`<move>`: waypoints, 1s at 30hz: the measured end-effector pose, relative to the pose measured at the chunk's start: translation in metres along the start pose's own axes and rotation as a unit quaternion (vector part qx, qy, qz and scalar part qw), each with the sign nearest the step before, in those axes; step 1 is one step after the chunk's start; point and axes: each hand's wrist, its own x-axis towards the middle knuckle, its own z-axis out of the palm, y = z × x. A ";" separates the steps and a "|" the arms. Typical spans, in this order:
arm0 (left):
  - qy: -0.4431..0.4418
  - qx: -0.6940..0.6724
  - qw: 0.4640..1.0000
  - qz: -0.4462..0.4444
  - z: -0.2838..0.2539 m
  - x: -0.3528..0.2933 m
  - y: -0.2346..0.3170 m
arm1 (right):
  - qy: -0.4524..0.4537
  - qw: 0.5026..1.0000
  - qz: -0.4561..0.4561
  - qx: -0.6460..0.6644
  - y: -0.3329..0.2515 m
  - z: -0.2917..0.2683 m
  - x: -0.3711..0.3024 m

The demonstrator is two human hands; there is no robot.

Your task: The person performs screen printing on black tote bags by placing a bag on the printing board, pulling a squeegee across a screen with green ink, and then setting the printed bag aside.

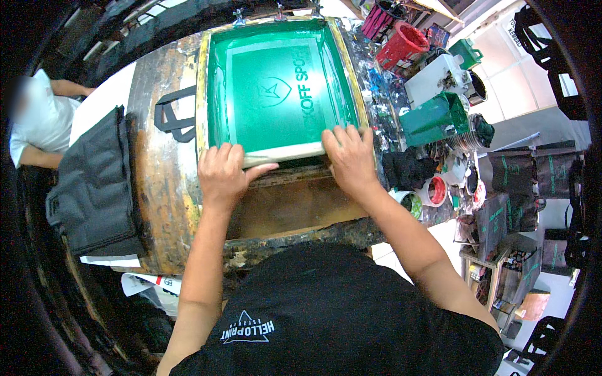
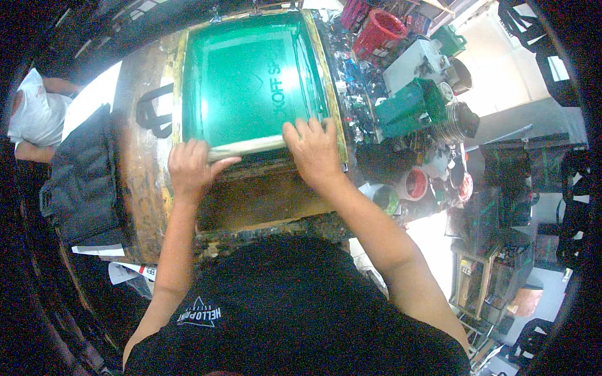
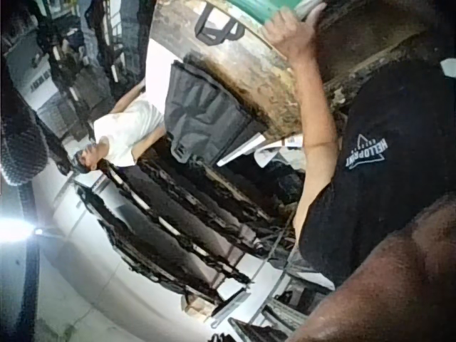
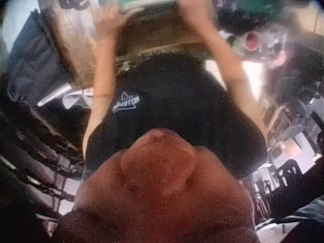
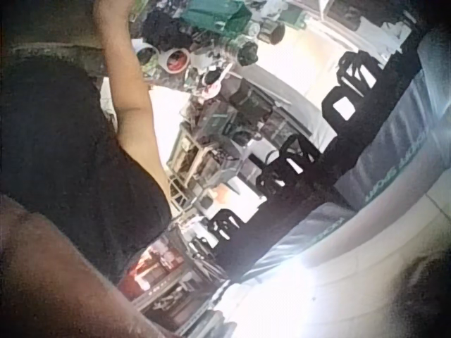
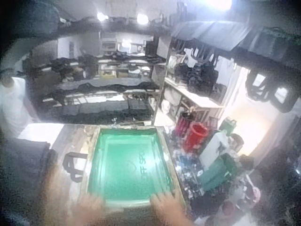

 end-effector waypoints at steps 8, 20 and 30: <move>0.042 -0.139 0.989 -0.021 -0.006 -0.031 -0.006 | -0.005 0.997 -0.043 0.061 0.005 -0.017 0.000; -0.096 -0.043 0.958 -0.267 -0.002 -0.101 -0.049 | 0.071 0.985 0.016 0.157 -0.023 0.005 -0.027; 0.077 -0.349 0.848 -0.391 0.006 -0.117 -0.053 | 0.069 0.985 0.016 0.155 -0.010 -0.055 0.009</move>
